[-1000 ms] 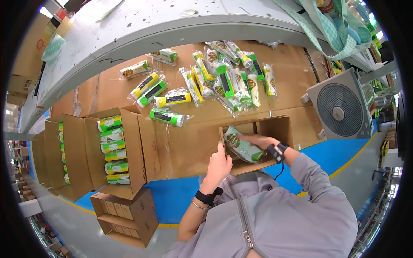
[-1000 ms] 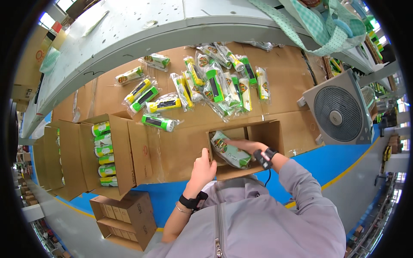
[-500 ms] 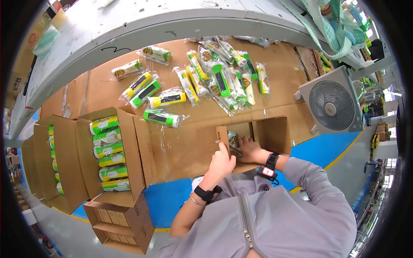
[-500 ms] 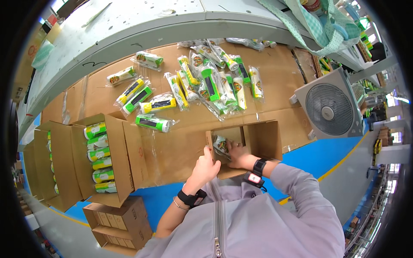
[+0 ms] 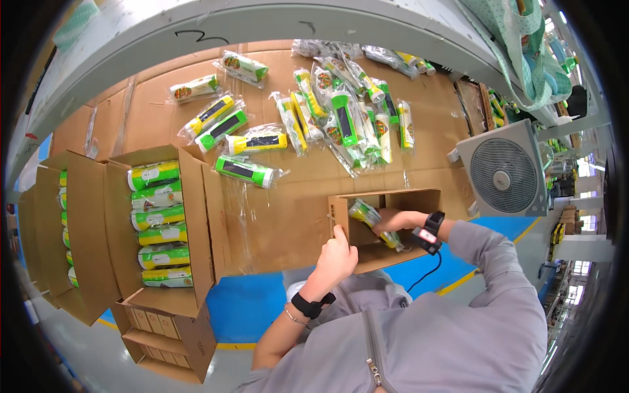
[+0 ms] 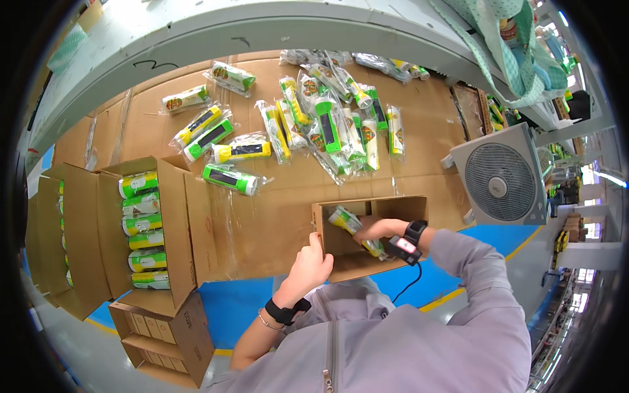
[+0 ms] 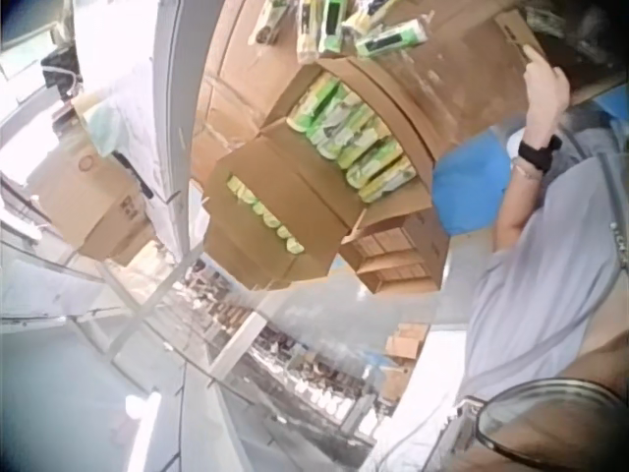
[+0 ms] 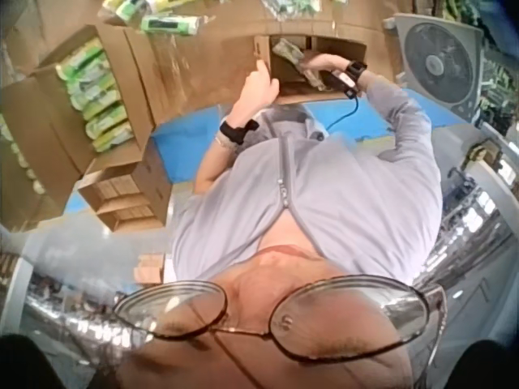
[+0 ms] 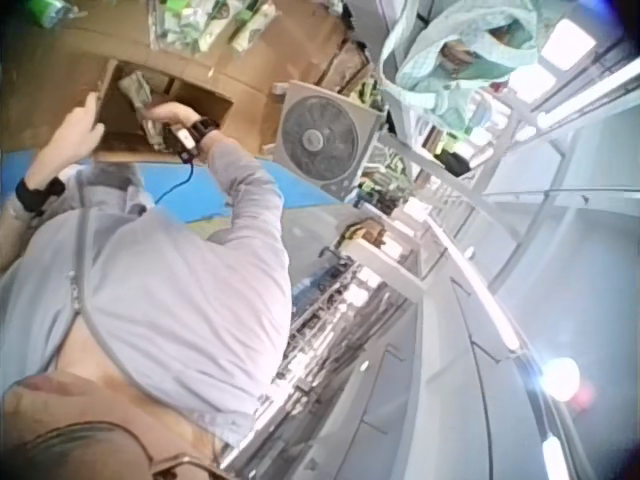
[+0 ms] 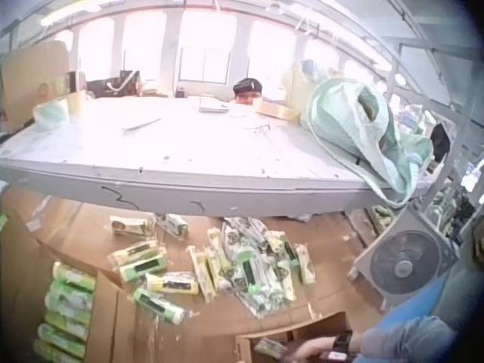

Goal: Sorting and packing small packaged flashlights into cardboard boxes on a factory assembly line.

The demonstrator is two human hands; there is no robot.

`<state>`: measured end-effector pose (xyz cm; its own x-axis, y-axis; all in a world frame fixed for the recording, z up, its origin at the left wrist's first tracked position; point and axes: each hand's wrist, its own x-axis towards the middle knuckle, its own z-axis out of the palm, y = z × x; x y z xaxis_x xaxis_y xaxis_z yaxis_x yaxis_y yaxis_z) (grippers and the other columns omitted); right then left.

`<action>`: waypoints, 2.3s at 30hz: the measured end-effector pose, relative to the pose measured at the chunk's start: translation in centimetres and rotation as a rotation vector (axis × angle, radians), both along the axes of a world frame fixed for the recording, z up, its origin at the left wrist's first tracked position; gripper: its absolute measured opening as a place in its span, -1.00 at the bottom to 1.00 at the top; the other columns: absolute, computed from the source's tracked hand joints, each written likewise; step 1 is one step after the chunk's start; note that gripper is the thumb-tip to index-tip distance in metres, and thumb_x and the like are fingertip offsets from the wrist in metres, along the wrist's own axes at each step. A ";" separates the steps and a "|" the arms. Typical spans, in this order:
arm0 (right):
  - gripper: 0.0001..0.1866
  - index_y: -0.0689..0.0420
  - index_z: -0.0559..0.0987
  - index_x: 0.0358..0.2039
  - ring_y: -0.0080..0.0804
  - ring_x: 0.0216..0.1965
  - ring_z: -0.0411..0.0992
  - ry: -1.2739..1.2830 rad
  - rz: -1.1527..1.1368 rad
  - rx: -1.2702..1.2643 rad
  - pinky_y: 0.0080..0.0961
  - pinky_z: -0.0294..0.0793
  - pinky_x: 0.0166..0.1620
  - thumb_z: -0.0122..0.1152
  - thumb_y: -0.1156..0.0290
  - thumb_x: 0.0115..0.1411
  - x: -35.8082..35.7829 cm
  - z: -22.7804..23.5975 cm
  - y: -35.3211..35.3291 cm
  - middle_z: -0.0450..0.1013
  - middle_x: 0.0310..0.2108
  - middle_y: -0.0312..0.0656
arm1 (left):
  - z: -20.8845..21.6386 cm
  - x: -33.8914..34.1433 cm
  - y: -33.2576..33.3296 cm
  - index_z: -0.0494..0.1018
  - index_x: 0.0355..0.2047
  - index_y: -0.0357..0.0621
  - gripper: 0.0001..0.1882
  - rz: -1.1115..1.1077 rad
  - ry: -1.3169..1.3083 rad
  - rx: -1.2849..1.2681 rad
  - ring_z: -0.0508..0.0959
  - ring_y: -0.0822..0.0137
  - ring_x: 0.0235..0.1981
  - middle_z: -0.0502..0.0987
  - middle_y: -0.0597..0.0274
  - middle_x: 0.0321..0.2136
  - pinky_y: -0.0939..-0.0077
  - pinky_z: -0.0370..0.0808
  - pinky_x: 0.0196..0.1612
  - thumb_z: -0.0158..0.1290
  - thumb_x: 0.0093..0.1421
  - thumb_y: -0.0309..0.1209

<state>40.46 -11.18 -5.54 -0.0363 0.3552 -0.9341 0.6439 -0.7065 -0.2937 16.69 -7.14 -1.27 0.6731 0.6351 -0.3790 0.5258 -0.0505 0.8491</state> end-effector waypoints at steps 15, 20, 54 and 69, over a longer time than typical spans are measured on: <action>-0.58 0.23 0.39 -0.05 -0.32 -0.10 0.37 0.157 -0.195 0.273 -0.38 0.34 -0.03 -0.04 0.20 0.18 -8.5 2.8 2.2 0.42 -0.14 -0.04 | 1.5 -0.2 -1.7 0.00 -0.05 -0.52 -0.50 0.109 0.077 -0.110 0.45 -0.35 -0.51 0.41 -0.39 -0.63 -0.11 0.40 -0.36 -0.14 0.06 -0.46; -0.57 0.26 0.44 -0.22 -0.41 -0.52 0.44 0.186 0.084 -0.033 -0.47 0.46 -0.42 0.05 0.11 0.13 -8.8 5.4 5.6 0.47 -0.47 -0.08 | 2.1 -2.2 -0.5 0.00 -0.06 -0.53 -0.52 0.096 0.056 -0.113 0.45 -0.35 -0.50 0.41 -0.39 -0.62 -0.11 0.40 -0.35 -0.16 0.06 -0.48; -0.65 0.46 0.45 -0.42 0.06 -0.44 0.50 -0.025 0.230 0.781 -0.24 0.51 -0.39 0.27 0.41 -0.11 -10.2 -17.2 -1.4 0.46 -0.53 0.20 | -9.2 -5.7 15.2 0.16 -0.05 -0.34 -0.31 1.055 0.031 -0.078 0.36 0.25 -0.14 0.29 -0.02 -0.16 0.32 0.38 -0.10 0.14 0.03 -0.05; -0.55 0.30 0.44 -0.16 -0.27 -0.33 0.49 0.151 -0.278 0.444 -0.45 0.45 -0.22 0.15 0.17 0.11 -7.4 4.6 4.2 0.49 -0.27 -0.01 | -10.3 -5.1 18.0 0.37 -0.24 -0.36 -0.64 1.230 -0.587 -0.645 0.52 0.30 -0.39 0.49 0.12 -0.36 0.41 0.50 -0.30 0.09 -0.10 -0.51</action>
